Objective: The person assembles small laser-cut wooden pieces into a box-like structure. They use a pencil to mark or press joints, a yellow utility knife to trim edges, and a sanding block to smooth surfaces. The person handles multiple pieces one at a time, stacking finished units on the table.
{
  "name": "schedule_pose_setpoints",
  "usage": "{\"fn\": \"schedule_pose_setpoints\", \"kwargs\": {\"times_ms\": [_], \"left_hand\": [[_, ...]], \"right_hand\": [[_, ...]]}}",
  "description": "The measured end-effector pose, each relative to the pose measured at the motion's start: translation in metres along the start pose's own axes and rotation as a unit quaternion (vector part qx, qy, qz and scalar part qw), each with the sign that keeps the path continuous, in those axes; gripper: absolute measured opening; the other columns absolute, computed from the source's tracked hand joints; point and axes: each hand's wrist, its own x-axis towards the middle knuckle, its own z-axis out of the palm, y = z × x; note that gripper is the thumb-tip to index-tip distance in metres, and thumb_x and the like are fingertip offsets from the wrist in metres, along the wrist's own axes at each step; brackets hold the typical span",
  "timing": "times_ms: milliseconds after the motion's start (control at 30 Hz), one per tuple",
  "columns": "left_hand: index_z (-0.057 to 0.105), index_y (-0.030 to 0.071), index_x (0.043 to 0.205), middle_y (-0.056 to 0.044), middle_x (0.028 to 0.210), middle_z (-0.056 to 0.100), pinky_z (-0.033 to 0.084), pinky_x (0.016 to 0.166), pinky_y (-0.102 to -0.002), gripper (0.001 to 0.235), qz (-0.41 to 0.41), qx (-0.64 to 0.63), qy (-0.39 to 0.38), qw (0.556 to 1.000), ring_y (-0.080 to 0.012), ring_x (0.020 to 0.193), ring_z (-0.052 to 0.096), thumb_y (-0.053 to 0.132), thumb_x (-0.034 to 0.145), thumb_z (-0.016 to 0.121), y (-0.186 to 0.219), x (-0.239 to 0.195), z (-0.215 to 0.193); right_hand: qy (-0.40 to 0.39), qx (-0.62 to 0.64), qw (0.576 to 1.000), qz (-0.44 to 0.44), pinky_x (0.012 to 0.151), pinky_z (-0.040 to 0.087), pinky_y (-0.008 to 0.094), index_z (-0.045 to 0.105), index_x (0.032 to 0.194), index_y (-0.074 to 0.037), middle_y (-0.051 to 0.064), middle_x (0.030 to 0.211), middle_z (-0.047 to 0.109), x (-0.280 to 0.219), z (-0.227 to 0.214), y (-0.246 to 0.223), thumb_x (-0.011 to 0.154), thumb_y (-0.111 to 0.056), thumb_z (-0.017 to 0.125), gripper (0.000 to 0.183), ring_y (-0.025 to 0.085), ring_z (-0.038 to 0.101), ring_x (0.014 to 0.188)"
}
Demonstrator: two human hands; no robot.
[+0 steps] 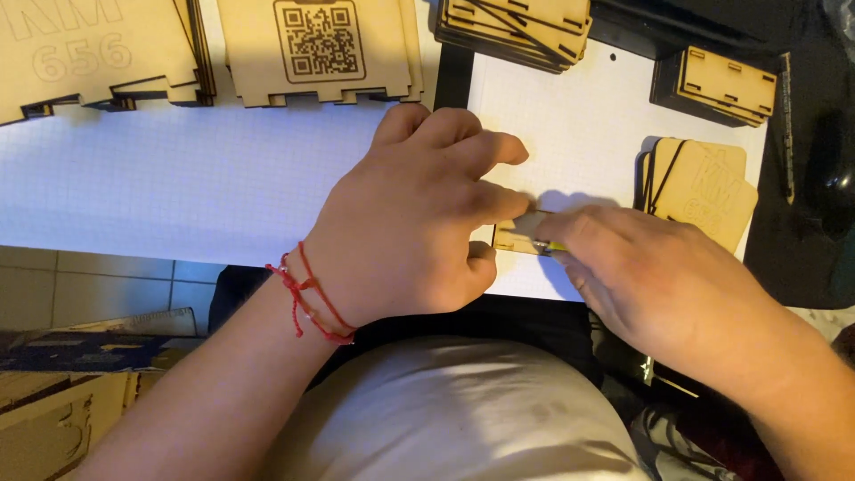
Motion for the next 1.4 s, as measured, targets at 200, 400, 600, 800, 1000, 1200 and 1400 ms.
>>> {"fn": "schedule_pose_setpoints", "kwargs": {"times_ms": [200, 400, 600, 800, 1000, 1200, 1400], "left_hand": [[0.077, 0.022, 0.095, -0.004, 0.115, 0.063, 0.036, 0.085, -0.051, 0.028, -0.006, -0.009, -0.005, 1.000, -0.0317, 0.100, 0.053, 0.022, 0.069, 0.067, 0.000, 0.000, 0.000], [0.077, 0.024, 0.103, -0.003, 0.118, 0.064, 0.036, 0.087, -0.052, 0.034, -0.003, 0.004, -0.019, 1.000, -0.0320, 0.103, 0.053, 0.028, 0.070, 0.069, 0.000, 0.002, -0.002], [0.077, 0.026, 0.105, -0.002, 0.119, 0.064, 0.036, 0.088, -0.050, 0.033, -0.018, 0.007, -0.047, 0.999, -0.0311, 0.107, 0.053, 0.030, 0.072, 0.070, 0.000, 0.003, -0.002], [0.078, 0.024, 0.103, -0.003, 0.117, 0.064, 0.036, 0.087, -0.051, 0.031, -0.017, 0.003, -0.043, 0.999, -0.0324, 0.104, 0.053, 0.027, 0.073, 0.069, 0.000, 0.003, -0.003], [0.078, 0.024, 0.106, -0.002, 0.118, 0.063, 0.036, 0.087, -0.051, 0.035, -0.014, 0.004, -0.039, 0.999, -0.0320, 0.104, 0.053, 0.029, 0.073, 0.071, -0.001, 0.002, -0.003], [0.078, 0.024, 0.106, -0.003, 0.117, 0.063, 0.036, 0.086, -0.051, 0.034, -0.009, 0.007, -0.036, 0.999, -0.0324, 0.103, 0.052, 0.030, 0.073, 0.070, -0.001, 0.001, -0.001], [0.078, 0.025, 0.107, -0.002, 0.118, 0.063, 0.036, 0.090, -0.050, 0.036, -0.020, 0.013, -0.049, 0.998, -0.0310, 0.107, 0.052, 0.033, 0.074, 0.069, 0.000, 0.002, -0.002]], "right_hand": [[0.127, -0.101, 0.980, -0.115, 0.052, 0.056, 0.037, 0.064, 0.125, -0.021, 0.000, 0.116, 0.068, -0.003, 0.006, 0.003, 0.088, -0.014, 0.066, 0.037, 0.023, 0.069, 0.077], [0.138, -0.086, 0.983, -0.091, 0.053, 0.056, 0.041, 0.065, 0.129, -0.022, 0.002, 0.115, 0.068, -0.002, 0.006, -0.004, 0.090, -0.018, 0.066, 0.039, 0.026, 0.068, 0.074], [0.137, -0.089, 0.983, -0.088, 0.050, 0.056, 0.042, 0.065, 0.132, -0.022, 0.001, 0.113, 0.067, -0.002, 0.010, -0.004, 0.091, -0.019, 0.066, 0.041, 0.027, 0.067, 0.069], [0.129, -0.107, 0.983, -0.076, 0.048, 0.055, 0.043, 0.065, 0.130, -0.022, 0.000, 0.112, 0.067, -0.002, 0.009, -0.006, 0.091, -0.020, 0.066, 0.040, 0.029, 0.067, 0.065], [0.139, -0.119, 0.979, -0.087, 0.050, 0.056, 0.043, 0.066, 0.128, -0.020, 0.002, 0.115, 0.068, -0.001, 0.009, -0.007, 0.091, -0.019, 0.066, 0.037, 0.028, 0.068, 0.070], [0.129, -0.134, 0.980, -0.068, 0.048, 0.056, 0.044, 0.066, 0.130, -0.023, -0.002, 0.112, 0.066, -0.002, 0.010, -0.007, 0.091, -0.021, 0.065, 0.038, 0.029, 0.067, 0.065], [0.128, -0.124, 0.981, -0.075, 0.049, 0.056, 0.044, 0.064, 0.134, -0.021, 0.000, 0.107, 0.065, -0.002, 0.010, -0.008, 0.091, -0.018, 0.066, 0.043, 0.029, 0.065, 0.063]]}}
